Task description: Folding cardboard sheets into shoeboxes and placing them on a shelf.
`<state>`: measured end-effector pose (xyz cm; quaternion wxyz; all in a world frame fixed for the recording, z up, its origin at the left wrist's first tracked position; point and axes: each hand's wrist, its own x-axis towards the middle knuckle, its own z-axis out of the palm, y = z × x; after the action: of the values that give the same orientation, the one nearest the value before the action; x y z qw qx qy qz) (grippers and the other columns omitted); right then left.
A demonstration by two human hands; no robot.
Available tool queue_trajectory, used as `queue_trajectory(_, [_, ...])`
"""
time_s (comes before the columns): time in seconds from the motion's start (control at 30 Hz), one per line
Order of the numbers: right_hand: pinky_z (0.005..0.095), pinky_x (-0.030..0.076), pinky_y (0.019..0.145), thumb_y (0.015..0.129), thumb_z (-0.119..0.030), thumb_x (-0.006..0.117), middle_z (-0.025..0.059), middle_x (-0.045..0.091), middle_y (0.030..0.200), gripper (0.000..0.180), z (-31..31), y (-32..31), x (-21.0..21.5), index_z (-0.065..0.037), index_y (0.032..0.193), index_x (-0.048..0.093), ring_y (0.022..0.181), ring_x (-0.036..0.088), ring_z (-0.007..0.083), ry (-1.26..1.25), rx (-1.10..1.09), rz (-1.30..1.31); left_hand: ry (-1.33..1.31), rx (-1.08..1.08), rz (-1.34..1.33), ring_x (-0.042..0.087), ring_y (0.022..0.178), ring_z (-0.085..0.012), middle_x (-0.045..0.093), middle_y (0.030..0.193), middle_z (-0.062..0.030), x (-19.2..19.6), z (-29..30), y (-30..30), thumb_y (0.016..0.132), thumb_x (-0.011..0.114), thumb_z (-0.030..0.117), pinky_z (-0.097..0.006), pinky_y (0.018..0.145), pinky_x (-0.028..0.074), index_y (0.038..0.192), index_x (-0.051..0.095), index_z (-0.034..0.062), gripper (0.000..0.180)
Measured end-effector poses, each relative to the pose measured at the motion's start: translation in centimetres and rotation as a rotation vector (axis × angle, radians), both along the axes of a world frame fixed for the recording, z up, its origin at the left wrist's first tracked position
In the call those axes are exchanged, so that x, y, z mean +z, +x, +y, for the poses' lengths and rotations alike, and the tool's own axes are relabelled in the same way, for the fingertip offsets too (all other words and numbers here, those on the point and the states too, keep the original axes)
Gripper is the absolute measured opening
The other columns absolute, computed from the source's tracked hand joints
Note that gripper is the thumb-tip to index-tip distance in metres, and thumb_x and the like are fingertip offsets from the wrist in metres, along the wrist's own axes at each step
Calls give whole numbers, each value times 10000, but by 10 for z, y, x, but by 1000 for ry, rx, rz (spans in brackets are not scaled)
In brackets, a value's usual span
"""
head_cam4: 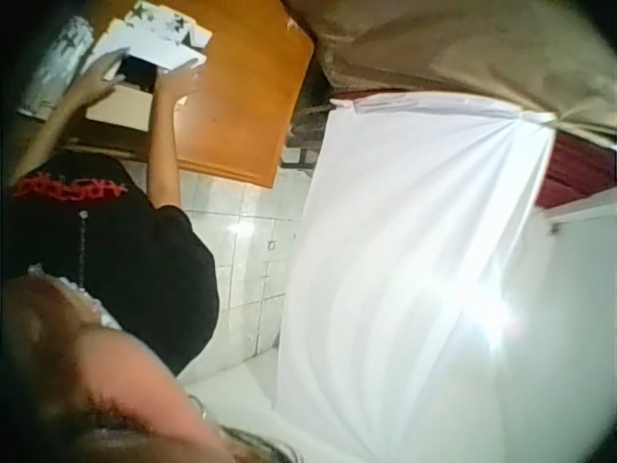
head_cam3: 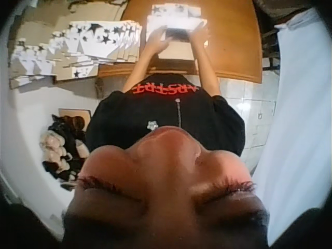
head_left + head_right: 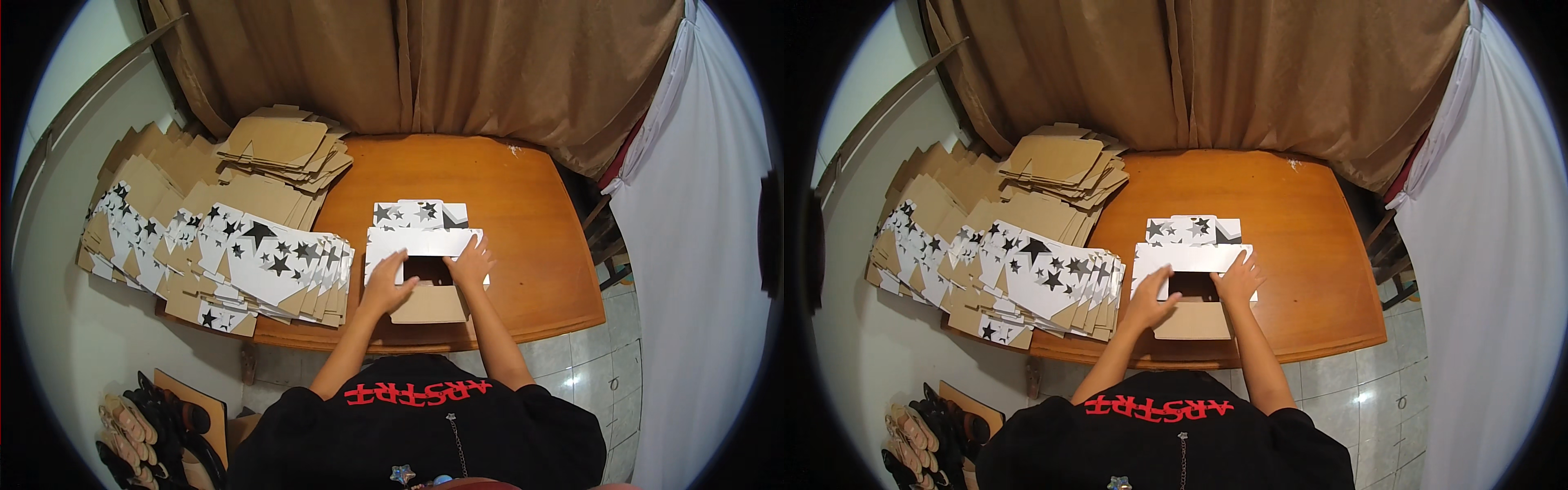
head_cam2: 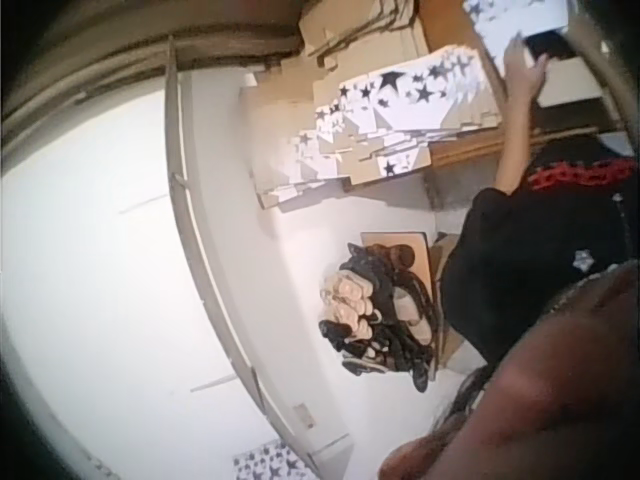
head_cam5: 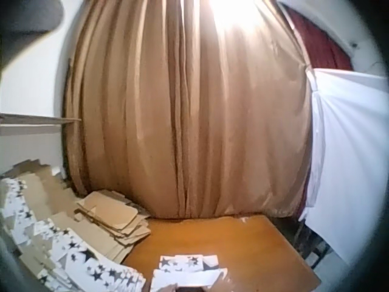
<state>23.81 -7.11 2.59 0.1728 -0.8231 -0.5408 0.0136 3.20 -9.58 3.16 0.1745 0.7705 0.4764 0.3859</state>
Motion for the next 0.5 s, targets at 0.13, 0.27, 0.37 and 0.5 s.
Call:
queue_trajectory(0.13, [564,347,887,626,-439,748,194,277,1389,894,0,-2,-1,-8,1301,350,1108,441,397,-2,-1,-72,-120,-88,194,443,1189,-357,615,1089,-155,-8,-1,5,739,627,426,-435,993,338,1201,514,-17,650])
queue_trajectory(0.27, [575,341,911,640,-490,734,177,288,1389,910,0,-5,1,-34,1319,334,1157,430,369,-60,-41,-66,-47,-122,387,437,1174,-385,612,1026,-187,-14,0,10,745,573,501,-446,966,346,1134,581,-3,637])
queue_trajectory(0.37, [554,366,887,639,-483,738,170,291,1390,907,-2,-5,5,-40,1322,338,1135,446,361,-57,-57,-65,-28,-110,509,451,1140,-408,597,1016,-208,-17,-5,18,743,539,567,-450,921,368,1119,603,16,670])
queue_trajectory(0.5, [524,389,854,616,-422,767,171,332,1345,881,-3,-7,6,-44,1301,361,1105,460,362,-13,-62,23,-78,-116,599,452,1129,-414,596,987,-214,-15,-6,19,731,527,618,-451,902,373,1120,608,27,712])
